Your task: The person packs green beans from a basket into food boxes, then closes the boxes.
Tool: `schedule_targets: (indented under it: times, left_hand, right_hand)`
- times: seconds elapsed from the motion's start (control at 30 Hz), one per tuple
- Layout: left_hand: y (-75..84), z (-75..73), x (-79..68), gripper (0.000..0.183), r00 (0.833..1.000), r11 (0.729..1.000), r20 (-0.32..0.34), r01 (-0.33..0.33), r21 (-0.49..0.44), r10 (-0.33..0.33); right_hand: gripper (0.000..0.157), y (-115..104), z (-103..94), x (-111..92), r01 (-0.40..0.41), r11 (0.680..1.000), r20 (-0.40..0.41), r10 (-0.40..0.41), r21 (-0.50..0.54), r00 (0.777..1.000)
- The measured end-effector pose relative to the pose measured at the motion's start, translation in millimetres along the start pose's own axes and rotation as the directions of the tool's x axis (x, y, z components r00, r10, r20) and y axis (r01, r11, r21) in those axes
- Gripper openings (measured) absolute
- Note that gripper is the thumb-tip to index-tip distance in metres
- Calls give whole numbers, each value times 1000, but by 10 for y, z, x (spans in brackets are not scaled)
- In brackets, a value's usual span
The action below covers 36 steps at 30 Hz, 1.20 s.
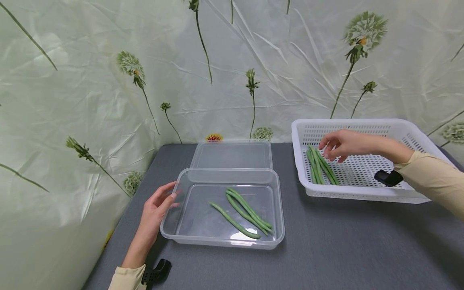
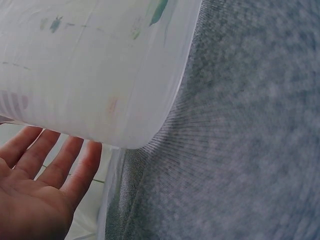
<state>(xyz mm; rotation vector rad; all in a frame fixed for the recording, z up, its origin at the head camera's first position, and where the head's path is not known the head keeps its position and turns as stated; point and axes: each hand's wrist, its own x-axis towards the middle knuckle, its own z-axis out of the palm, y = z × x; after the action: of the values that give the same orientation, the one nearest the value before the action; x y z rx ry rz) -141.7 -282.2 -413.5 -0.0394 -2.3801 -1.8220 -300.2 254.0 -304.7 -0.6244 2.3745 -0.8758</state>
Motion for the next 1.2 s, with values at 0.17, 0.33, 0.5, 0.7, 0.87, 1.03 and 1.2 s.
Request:
schedule_targets:
  times: [0.17, 0.33, 0.5, 0.7, 0.87, 1.03, 1.2]
  left_hand:
    - [7, 4, -4, 43, 1000, 1000, -4, -2, -2, 2]
    - [8, 6, -5, 43, 1000, 1000, -5, 2, -7, -2]
    - [8, 9, -1, 43, 1000, 1000, -4, 13, -11, -13]
    - [10, 2, 4, 43, 1000, 1000, -6, 9, -5, -9]
    - [7, -1, 3, 42, 1000, 1000, -6, 16, 1, -16]
    - [6, -5, 0, 42, 1000, 1000, -8, 12, -1, -12]
    - [10, -1, 2, 42, 1000, 1000, -4, 11, -5, -11]
  right_hand:
    - [43, 219, -31, 136, -7, 1000, 29, 7, 2, 1000]
    - [45, 436, -16, 249, -21, 999, 38, 19, 49, 999]
    - [42, 602, 38, 311, -29, 996, 21, 27, 86, 999]
    - [37, 658, 93, 380, -30, 995, -35, 34, 94, 999]
    - [40, 699, 131, 434, -71, 993, -57, 76, 89, 995]
    - [41, 707, 165, 461, -68, 990, -73, 77, 122, 994]
    - [44, 715, 157, 453, -78, 982, -45, 87, 172, 995]
